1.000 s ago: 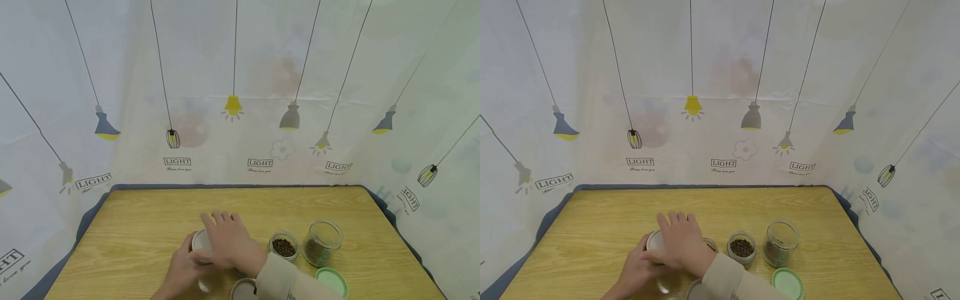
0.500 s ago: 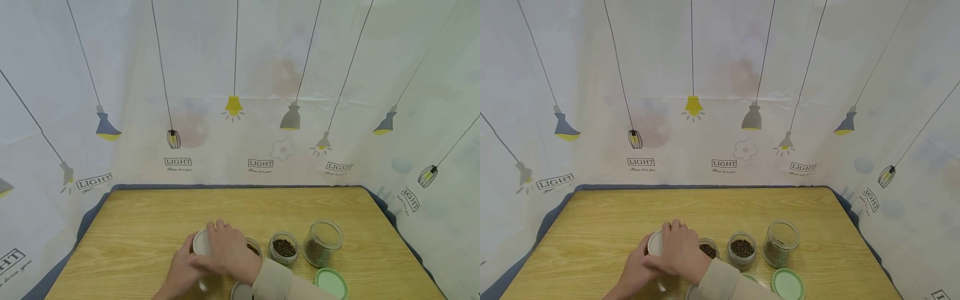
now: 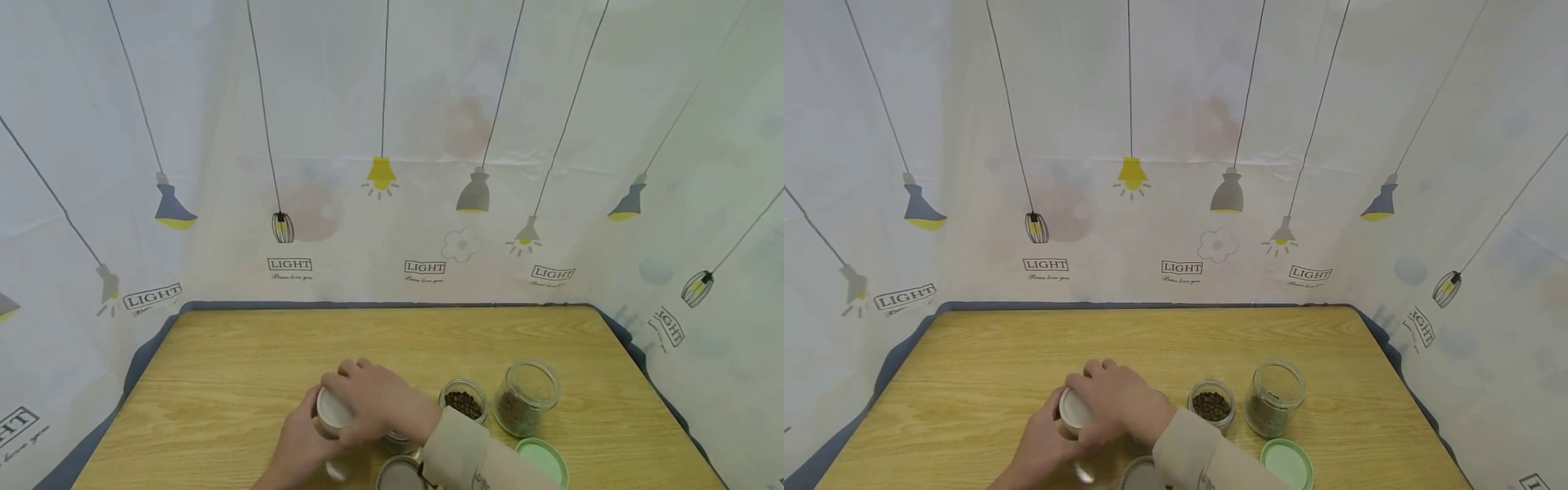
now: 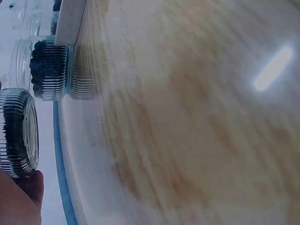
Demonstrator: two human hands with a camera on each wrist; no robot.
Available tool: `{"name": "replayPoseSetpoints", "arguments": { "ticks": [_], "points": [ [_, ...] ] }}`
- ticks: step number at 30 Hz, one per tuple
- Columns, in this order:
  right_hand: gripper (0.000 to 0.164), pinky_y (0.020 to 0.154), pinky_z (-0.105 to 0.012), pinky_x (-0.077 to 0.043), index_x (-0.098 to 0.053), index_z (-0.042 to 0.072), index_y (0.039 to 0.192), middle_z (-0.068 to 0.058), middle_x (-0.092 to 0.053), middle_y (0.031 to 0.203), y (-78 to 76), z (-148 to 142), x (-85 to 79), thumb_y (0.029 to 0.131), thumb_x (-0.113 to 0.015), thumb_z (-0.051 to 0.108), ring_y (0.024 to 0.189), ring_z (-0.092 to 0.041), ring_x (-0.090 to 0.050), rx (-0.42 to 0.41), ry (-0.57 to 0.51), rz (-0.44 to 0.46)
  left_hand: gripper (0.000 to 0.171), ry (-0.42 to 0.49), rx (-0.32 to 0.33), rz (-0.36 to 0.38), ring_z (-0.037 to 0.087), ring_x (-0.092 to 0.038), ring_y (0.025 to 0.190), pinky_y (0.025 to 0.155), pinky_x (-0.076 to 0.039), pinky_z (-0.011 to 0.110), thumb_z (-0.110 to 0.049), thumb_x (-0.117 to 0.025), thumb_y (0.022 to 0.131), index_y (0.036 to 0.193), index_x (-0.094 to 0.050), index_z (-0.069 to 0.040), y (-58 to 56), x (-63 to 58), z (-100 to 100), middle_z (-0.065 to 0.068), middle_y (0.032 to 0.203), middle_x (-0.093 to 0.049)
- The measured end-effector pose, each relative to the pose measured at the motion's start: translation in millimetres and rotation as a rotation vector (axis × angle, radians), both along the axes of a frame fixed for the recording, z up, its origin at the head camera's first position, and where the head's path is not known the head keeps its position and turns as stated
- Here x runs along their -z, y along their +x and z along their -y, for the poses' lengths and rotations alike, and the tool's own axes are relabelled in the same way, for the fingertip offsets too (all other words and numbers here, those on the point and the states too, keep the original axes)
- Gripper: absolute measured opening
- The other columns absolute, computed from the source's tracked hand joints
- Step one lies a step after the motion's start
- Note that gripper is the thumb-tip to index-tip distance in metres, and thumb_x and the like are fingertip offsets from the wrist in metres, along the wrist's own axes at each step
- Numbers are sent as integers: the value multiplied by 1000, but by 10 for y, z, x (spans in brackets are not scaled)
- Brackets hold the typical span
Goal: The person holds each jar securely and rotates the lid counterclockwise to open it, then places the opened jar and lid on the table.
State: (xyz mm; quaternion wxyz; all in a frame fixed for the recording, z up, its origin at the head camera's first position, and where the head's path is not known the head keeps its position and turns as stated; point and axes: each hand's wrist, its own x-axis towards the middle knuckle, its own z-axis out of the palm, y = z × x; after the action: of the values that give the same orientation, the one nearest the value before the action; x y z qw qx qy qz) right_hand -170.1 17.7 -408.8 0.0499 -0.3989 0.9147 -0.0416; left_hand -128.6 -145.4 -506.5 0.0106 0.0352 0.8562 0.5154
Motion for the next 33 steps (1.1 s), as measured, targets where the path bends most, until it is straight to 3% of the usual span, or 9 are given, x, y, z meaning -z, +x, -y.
{"name": "replayPoseSetpoints", "arguments": {
  "ticks": [6,9,12,16,21,26,33],
  "points": [
    [75,75,-25,-49,-44,35,141,5,-56,129,-11,-41,-85,75,-74,56,101,-13,-53,-38,4,45,99,-16,7,22,22,-60,115,92,-50,38,-47,-87,66,145,-39,-12,-2,-11,3,8,129,-61],
    [88,87,-34,-50,-35,35,148,3,-47,146,19,-42,-147,74,-74,61,115,-19,-54,5,25,76,96,-3,6,7,23,-60,117,95,-49,40,-45,-88,66,143,-41,-12,-5,-5,1,7,129,-62],
    [94,97,-44,-48,-30,30,152,-1,-41,152,61,-1,-187,76,-63,74,126,-25,-52,89,57,30,94,33,1,12,22,-61,114,91,-51,36,-43,-89,65,141,-42,-13,-3,-6,-1,7,127,-62],
    [95,95,-44,-49,-41,21,144,-5,-55,136,134,95,-166,76,-42,88,120,-25,-56,228,97,-72,94,65,-2,-17,23,-62,110,84,-53,29,-37,-92,61,139,-45,-12,2,-2,-5,10,126,-63],
    [98,81,-38,-51,-48,15,136,-6,-60,119,203,171,-69,73,-40,91,108,-22,-59,327,156,-91,91,38,-4,-71,27,-63,111,83,-53,26,-31,-91,63,138,-47,-7,7,17,-3,15,128,-62],
    [87,70,-32,-53,-50,14,130,-5,-59,113,163,175,-3,77,-47,84,99,-19,-59,292,139,-66,90,16,-18,-37,25,-64,110,84,-55,29,-35,-90,63,138,-47,-11,5,10,-8,12,129,-63],
    [67,71,-26,-50,-50,21,130,1,-57,117,47,113,12,77,-66,60,95,-15,-54,136,80,-15,88,-10,-15,-52,21,-63,111,87,-53,30,-37,-90,63,137,-49,-11,7,-8,-21,8,125,-65]
  ]
}}
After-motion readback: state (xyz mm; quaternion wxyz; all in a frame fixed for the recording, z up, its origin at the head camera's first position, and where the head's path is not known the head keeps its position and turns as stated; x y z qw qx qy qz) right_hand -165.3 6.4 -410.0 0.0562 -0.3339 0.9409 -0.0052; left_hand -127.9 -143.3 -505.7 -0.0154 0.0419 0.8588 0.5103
